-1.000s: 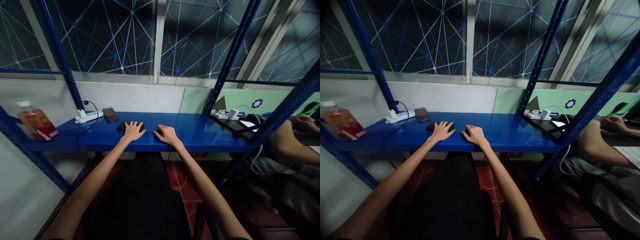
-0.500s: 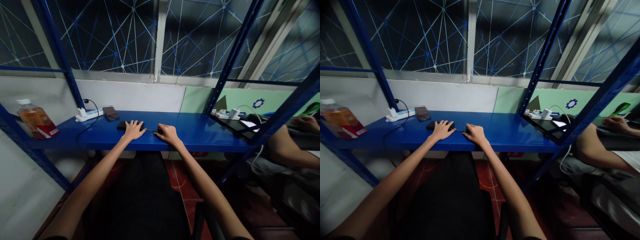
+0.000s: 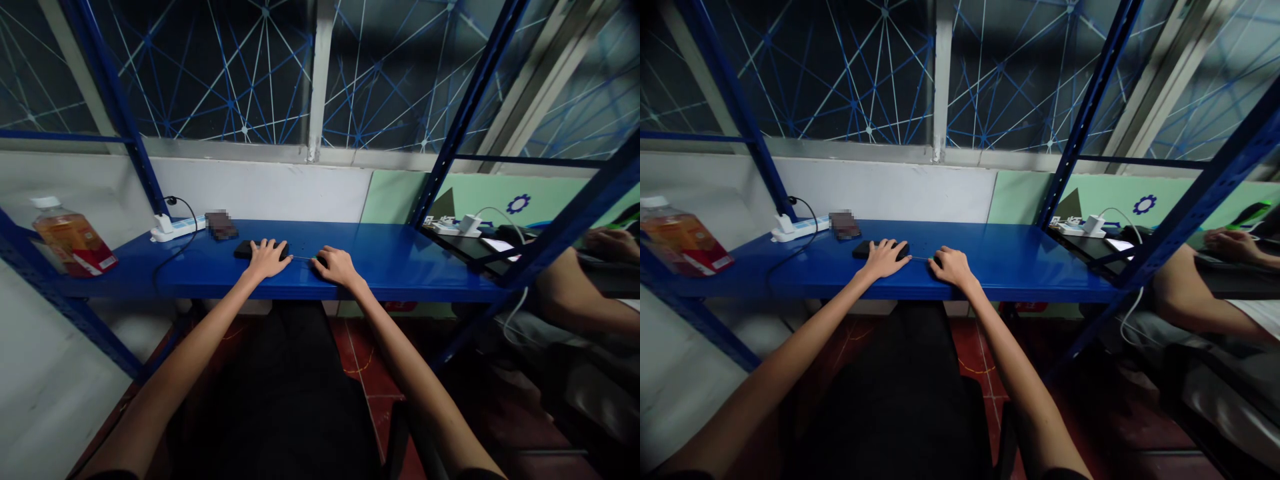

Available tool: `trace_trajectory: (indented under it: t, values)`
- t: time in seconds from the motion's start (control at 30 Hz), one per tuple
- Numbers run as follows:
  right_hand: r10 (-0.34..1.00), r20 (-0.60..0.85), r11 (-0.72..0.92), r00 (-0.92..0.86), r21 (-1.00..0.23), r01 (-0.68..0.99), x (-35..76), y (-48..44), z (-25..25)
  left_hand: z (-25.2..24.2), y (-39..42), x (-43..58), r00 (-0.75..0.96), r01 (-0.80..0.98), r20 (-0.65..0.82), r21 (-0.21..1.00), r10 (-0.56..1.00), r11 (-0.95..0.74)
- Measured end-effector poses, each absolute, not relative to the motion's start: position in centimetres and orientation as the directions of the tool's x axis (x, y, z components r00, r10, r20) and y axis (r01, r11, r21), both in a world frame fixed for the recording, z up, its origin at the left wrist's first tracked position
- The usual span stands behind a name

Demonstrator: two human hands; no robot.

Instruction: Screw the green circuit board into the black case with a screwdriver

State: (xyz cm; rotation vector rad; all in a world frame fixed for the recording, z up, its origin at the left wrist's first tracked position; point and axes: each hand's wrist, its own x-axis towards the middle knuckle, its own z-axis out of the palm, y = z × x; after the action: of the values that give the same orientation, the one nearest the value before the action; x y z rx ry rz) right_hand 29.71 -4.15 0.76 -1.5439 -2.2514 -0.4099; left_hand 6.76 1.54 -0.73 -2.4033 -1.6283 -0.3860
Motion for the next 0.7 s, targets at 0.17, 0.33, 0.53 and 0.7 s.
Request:
trace_trajectory:
  t: [0.17,0.33,0.53,0.7]
  values:
    - [0.789,0.504,0.401,-0.351,0.010,0.916,29.97,-4.04,0.64,-0.73,1.55,6.67,0.363,0.926,0.338,-0.027,0.868,-0.377]
    - [0.779,0.526,0.426,-0.343,-0.042,0.904,30.14,-4.07,0.69,-0.64,1.38,6.73,0.360,0.927,0.342,-0.025,0.868,-0.375]
    - [0.813,0.478,0.409,-0.333,-0.060,0.911,30.15,-4.02,0.64,-0.59,1.38,6.73,0.356,0.929,0.331,-0.023,0.874,-0.370]
    - [0.827,0.463,0.359,-0.319,0.001,0.933,29.65,-4.34,0.82,-0.52,1.24,6.80,0.353,0.930,0.339,-0.023,0.872,-0.368]
